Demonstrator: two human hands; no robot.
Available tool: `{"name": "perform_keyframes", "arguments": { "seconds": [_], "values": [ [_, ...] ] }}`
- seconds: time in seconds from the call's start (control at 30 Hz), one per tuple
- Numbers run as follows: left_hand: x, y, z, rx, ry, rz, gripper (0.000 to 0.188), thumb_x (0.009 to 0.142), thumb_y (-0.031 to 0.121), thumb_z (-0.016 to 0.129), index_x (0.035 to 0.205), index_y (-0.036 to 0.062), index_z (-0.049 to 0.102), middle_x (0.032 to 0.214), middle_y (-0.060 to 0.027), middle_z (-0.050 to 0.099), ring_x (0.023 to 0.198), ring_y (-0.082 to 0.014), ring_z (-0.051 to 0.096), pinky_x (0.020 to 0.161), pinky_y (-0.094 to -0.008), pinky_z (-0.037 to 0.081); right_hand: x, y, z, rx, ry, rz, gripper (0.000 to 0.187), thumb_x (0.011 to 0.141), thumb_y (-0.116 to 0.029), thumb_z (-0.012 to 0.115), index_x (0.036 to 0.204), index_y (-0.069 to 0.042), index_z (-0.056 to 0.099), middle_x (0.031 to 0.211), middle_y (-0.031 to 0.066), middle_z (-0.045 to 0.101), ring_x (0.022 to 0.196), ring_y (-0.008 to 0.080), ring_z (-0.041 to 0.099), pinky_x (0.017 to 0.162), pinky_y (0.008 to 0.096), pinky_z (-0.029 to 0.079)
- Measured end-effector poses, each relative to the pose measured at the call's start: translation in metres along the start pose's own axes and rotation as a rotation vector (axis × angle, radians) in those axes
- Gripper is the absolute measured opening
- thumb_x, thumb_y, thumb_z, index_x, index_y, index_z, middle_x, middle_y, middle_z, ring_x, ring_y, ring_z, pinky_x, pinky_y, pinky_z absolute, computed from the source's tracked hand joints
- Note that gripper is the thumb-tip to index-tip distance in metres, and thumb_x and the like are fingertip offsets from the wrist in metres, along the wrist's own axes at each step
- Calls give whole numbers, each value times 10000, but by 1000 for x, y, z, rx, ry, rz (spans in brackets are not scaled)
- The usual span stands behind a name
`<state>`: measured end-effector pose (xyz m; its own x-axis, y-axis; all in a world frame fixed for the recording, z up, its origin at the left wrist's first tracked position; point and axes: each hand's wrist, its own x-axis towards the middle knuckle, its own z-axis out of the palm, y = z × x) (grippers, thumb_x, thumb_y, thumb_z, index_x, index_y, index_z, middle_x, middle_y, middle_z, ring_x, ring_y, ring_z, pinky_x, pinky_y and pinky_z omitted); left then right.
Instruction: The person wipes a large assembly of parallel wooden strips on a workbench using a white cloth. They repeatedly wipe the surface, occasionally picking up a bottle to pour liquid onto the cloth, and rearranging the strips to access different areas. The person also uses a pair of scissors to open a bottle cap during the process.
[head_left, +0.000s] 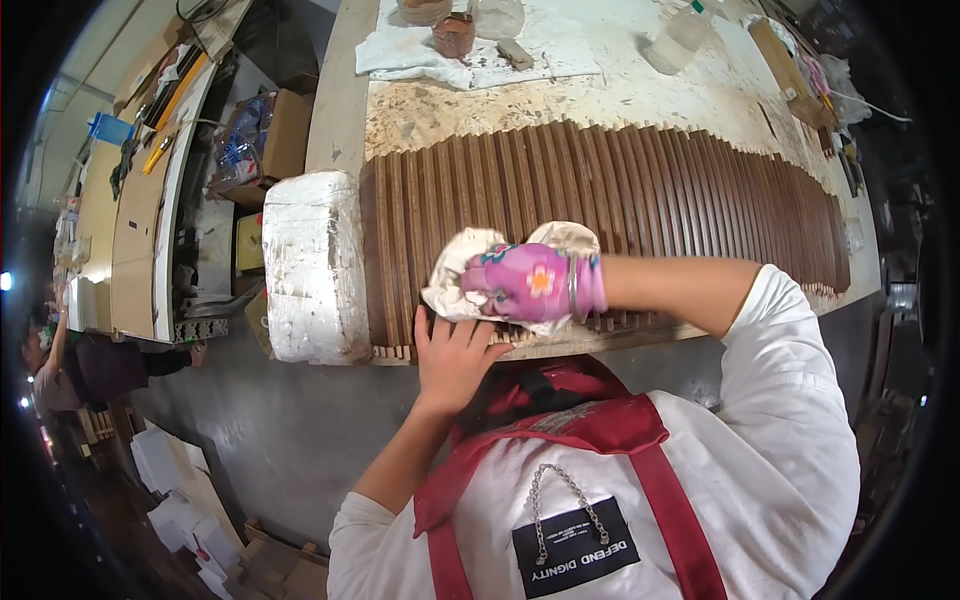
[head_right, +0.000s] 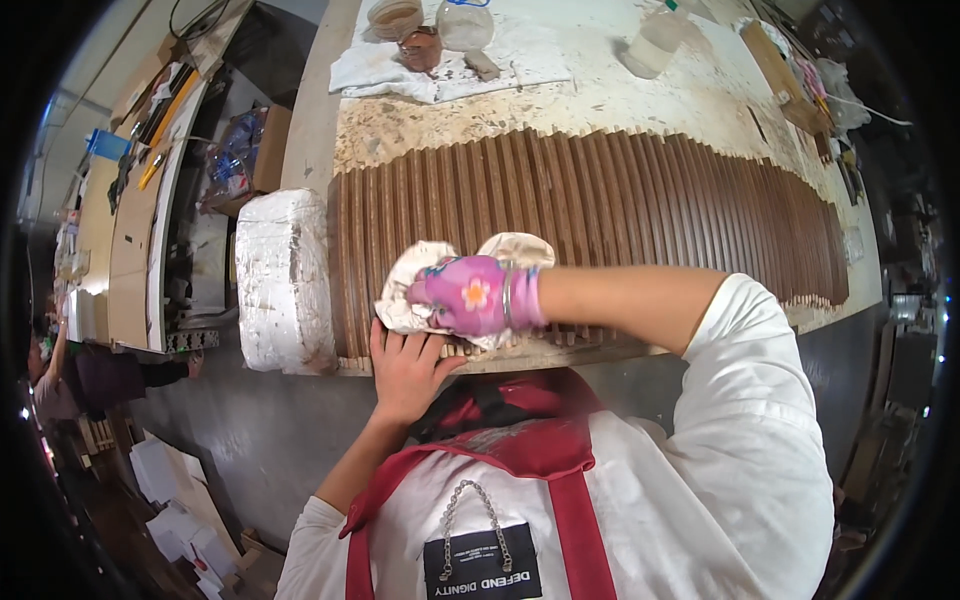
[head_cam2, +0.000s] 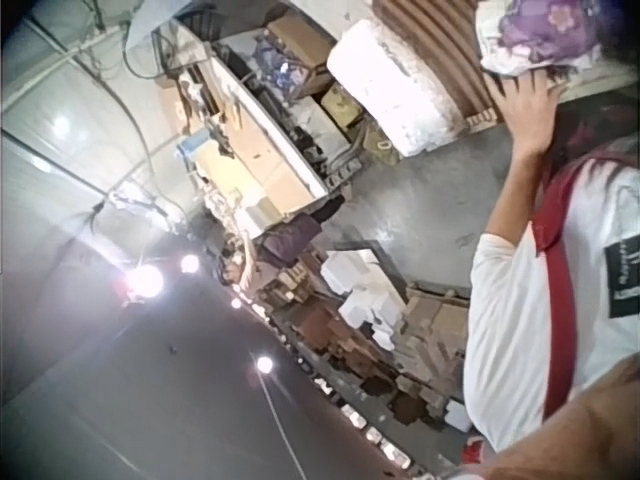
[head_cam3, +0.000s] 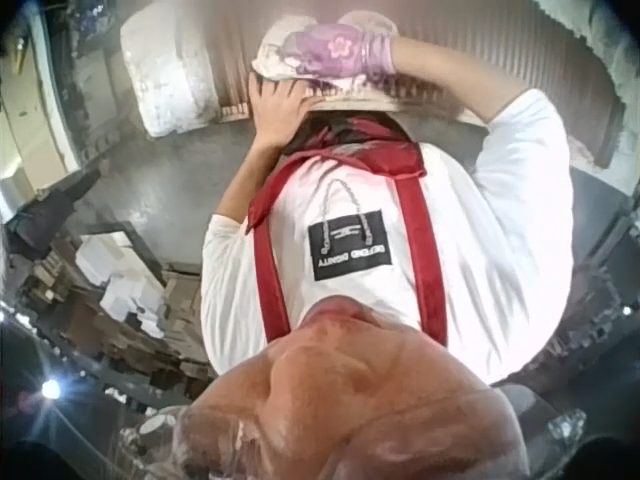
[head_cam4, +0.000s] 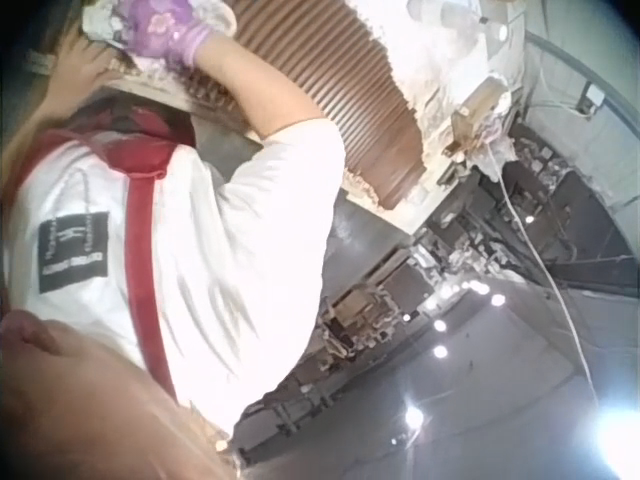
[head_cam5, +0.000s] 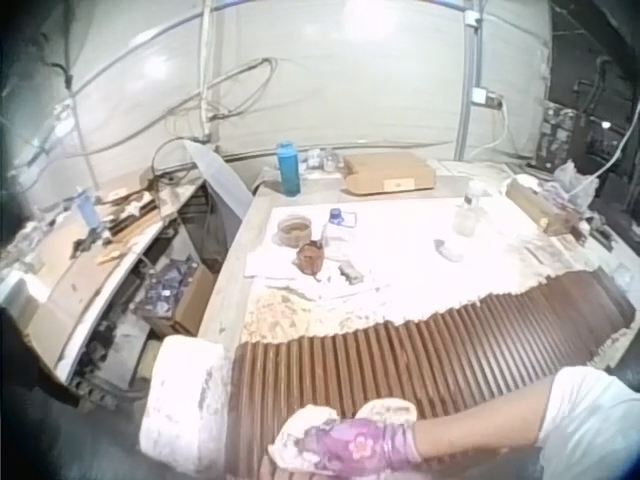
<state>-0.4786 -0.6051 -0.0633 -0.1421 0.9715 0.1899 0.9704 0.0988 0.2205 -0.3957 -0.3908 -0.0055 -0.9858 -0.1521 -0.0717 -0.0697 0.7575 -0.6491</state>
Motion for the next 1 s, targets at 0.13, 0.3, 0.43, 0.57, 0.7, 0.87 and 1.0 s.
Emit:
{"name": "perform_keyframes", "arguments": {
  "seconds": [0.13, 0.3, 0.43, 0.57, 0.7, 0.87, 1.0],
  "values": [
    [11, 7, -10, 33, 29, -2, 602, 767, 466, 706, 1286, 179, 605, 1411, -29, 512, 1337, -334, 404, 1077, -574, 252, 14, 33, -54, 289, 188, 231, 308, 956, -317, 557, 1076, -38, 602, 780, 62, 641, 642, 163, 620, 543, 284, 527],
    [9, 4, -17, 27, -61, -28, 563, 802, 431, 692, 1290, 167, 599, 1407, -31, 514, 1349, -316, 395, 1122, -513, 214, -15, 26, 1, -209, 92, 70, 364, 929, -357, 582, 1182, -97, 604, 864, 75, 664, 694, 162, 652, 566, 313, 549],
    [43, -31, -46, -196, -47, -26, 385, 848, 186, 633, 1208, 49, 629, 1265, -196, 603, 1164, -357, 582, 993, -475, 437, -67, -7, -79, 279, -198, 180, 354, 956, -329, 569, 1247, -130, 592, 939, 62, 682, 782, 185, 679, 669, 317, 580],
    [164, -68, -51, -287, 302, 65, 296, 944, 105, 507, 1211, 24, 606, 1261, -174, 598, 1188, -363, 536, 1015, -436, 423, -72, 26, -131, 387, 343, 505, 324, 989, -276, 530, 1230, -64, 575, 826, 66, 668, 619, 117, 642, 482, 235, 543],
    [258, -111, 32, -308, 216, 204, 362, 914, 194, 509, 1264, 121, 565, 1229, -150, 612, 1115, -350, 575, 930, -460, 461, -11, 47, -99, 472, 246, 722, 318, 973, -301, 546, 1168, -53, 577, 793, 55, 620, 523, 106, 554, 430, 217, 518],
    [258, -82, 28, -96, -75, 24, 378, 982, 397, 431, 1152, 146, 656, 1089, -111, 683, 993, -332, 637, 818, -472, 500, -49, 12, 4, -456, 403, 104, 372, 719, -114, 635, 1082, -77, 561, 801, 122, 633, 773, 298, 649, 636, 428, 529],
    [261, -79, 26, -67, -70, 48, 377, 992, 407, 414, 1167, 157, 635, 1045, -90, 684, 976, -319, 641, 802, -492, 485, -79, -40, 9, 21, -59, 157, 180, 727, -161, 649, 901, -116, 636, 794, 103, 637, 784, 310, 655, 671, 429, 535]
  ]
}}
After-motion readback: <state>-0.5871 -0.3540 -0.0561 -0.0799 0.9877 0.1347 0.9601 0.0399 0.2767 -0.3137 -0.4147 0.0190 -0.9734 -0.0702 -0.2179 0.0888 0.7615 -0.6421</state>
